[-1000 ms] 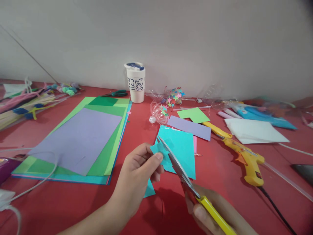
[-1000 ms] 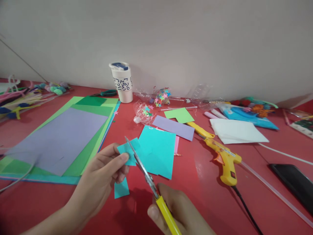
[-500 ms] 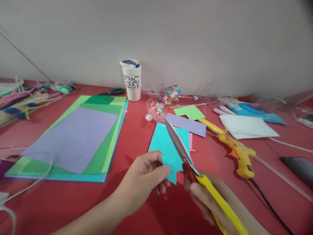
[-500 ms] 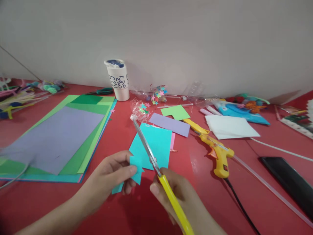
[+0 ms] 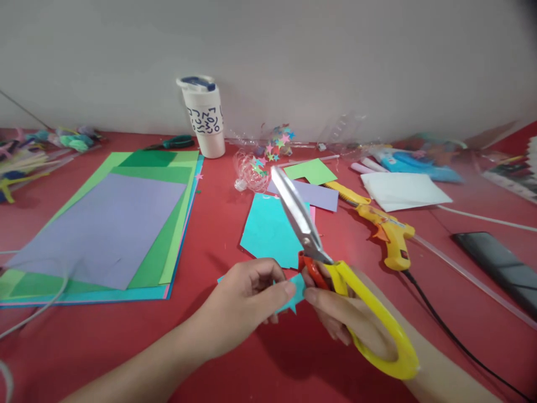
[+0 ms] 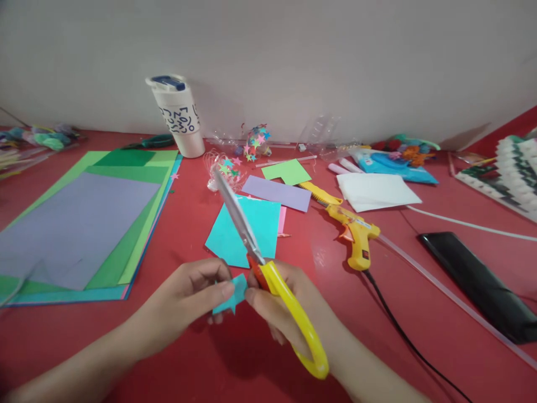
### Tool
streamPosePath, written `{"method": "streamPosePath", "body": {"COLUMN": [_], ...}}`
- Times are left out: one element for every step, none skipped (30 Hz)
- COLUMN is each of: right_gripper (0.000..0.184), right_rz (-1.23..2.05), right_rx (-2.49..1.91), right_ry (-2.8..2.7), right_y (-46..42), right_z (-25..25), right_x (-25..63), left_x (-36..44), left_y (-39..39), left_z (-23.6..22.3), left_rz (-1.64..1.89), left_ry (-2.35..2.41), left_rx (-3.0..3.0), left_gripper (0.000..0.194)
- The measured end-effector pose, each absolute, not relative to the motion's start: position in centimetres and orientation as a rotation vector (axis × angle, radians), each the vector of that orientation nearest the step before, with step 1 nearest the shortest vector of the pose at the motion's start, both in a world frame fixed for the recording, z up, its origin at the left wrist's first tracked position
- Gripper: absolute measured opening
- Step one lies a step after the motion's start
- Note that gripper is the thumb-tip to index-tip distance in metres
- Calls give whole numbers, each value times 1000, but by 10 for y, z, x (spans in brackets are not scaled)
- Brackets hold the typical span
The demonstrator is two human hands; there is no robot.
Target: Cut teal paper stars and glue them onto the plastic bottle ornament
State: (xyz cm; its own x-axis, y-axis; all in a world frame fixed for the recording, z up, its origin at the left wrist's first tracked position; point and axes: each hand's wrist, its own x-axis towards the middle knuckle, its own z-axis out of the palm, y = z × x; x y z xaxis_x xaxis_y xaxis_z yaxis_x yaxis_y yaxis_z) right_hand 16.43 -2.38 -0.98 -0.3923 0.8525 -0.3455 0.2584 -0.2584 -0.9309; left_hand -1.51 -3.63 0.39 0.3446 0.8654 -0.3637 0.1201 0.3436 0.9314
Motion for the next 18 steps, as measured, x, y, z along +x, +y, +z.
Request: {"method": "streamPosePath", "body": {"right_gripper": [26,31,36,41,44,46,46,45,43,41,41,41,42,43,43,43,43,43], "right_rz": [1650,1618,1605,1594,1605,1638,1681,1734,1780,1817,1847,1861,1867,1857,1829,1791,1744,1703], "right_rx": [-1350,-1340,-1326,-1312,-1298,-1285,-1268,-1244,-1221,-1194,-1177,-1169,-1168,-1181,-1203,-1230,-1255,-1276], "right_ry": [-1510,-1486,-1472,-1467,-1470,-1460,-1435,-1404,-1370,-1341,-1320,-1312,-1317,-1324,-1335,-1346,-1354,-1365], "right_y": [-24,-25,-25,-25,-25,-25,-25,-24,-24,-24,-24,-24,-24,-24,-25,-26,-27,-29], "right_z": [-12,-14,-16,-18,-19,-20,-20,-19,-17,-15,-14,-12,-11,-10,-11,-12,-13,-15], "right_x": [164,165,165,166,167,168,168,168,167,166,164,163,162,161,160,161,162,163], "left_x": [-14,-12,-11,-10,-9,-8,-7,-7,-8,-8,-9,-10,-10,-10,-10,-10,-9,-8], "left_y": [-36,-37,-37,-37,-37,-37,-36,-36,-36,-36,-36,-36,-37,-37,-38,-38,-39,-39], "left_z": [3,2,1,1,1,2,2,3,3,2,2,1,0,-1,-1,-1,-1,-1], "left_rz": [662,668,676,692,715,741,768,795,817,831,838,845,852,859,869,879,889,896], "left_ry": [1120,1112,1111,1116,1126,1139,1150,1158,1159,1153,1143,1133,1125,1118,1108,1096,1081,1067], "left_rx": [1100,1077,1057,1037,1016,997,987,981,979,981,986,984,974,954,931,909,895,890], "left_gripper": [18,16,14,13,12,12,12,13,14,15,15,16,16,15,15,15,15,14]}}
